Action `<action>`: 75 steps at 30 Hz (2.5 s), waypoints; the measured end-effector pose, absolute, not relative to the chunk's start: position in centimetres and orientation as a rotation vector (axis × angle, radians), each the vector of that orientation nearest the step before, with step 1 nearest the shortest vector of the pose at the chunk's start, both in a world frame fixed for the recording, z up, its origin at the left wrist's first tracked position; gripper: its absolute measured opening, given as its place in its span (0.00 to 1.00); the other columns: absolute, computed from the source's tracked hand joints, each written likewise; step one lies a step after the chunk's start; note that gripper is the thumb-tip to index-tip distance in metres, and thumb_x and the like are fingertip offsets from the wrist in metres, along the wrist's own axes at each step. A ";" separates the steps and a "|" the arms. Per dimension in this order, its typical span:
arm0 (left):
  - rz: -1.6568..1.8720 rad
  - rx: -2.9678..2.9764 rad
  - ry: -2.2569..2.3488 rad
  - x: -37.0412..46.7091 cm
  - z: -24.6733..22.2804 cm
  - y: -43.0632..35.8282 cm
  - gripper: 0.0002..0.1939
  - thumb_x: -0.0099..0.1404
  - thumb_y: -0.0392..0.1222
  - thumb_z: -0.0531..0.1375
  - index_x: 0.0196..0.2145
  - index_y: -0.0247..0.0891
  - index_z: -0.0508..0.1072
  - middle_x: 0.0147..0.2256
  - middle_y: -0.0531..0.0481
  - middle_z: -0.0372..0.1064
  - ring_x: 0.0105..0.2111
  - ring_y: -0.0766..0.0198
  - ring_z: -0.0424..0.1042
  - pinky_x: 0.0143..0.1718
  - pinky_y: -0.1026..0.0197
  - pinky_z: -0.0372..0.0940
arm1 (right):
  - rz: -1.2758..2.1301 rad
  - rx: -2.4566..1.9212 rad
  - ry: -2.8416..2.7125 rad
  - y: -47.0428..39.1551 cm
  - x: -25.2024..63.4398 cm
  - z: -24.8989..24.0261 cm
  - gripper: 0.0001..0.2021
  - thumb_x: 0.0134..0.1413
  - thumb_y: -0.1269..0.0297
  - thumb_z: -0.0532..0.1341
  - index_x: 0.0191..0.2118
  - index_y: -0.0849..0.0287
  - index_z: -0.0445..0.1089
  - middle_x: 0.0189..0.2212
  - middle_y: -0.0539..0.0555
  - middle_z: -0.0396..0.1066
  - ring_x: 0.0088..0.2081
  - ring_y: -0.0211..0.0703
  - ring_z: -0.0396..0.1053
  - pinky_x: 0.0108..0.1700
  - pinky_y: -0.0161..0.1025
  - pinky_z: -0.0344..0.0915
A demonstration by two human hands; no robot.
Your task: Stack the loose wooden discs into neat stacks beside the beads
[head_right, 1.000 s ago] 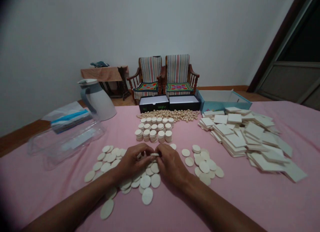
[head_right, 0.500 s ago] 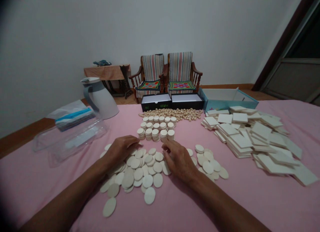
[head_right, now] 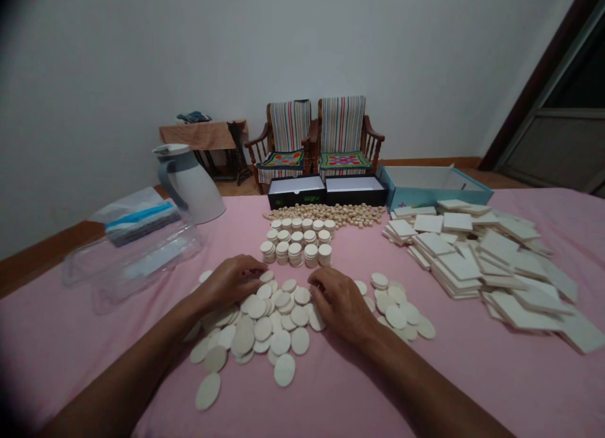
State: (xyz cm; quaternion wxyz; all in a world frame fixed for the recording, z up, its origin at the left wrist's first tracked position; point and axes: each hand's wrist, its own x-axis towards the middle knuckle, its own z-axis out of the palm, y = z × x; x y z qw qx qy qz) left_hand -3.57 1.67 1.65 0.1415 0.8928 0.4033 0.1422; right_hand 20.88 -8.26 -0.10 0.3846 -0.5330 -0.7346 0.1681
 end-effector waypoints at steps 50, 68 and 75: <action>0.601 2.433 1.321 -3.9 1.2 2.5 0.12 0.54 0.46 0.64 0.36 0.39 0.74 0.35 0.50 0.73 0.35 0.61 0.70 0.35 0.62 0.61 | 0.427 -1.375 -1.865 -8.4 20.9 -0.2 0.07 0.56 0.70 0.53 0.35 0.59 0.68 0.30 0.53 0.69 0.33 0.41 0.65 0.32 0.37 0.58; 0.260 2.532 0.917 -3.5 3.1 0.1 0.11 0.55 0.39 0.63 0.38 0.39 0.74 0.31 0.51 0.69 0.30 0.66 0.66 0.30 0.66 0.59 | 0.435 -1.371 -1.887 -8.3 21.1 -0.2 0.06 0.56 0.70 0.53 0.34 0.59 0.67 0.29 0.52 0.68 0.32 0.40 0.65 0.33 0.37 0.58; 0.181 2.610 0.886 -3.2 3.8 -0.4 0.14 0.54 0.35 0.59 0.41 0.40 0.73 0.33 0.51 0.68 0.32 0.64 0.66 0.33 0.65 0.59 | 0.434 -1.373 -1.893 -8.2 21.1 -0.2 0.06 0.56 0.70 0.53 0.35 0.59 0.67 0.30 0.52 0.68 0.32 0.40 0.65 0.34 0.37 0.58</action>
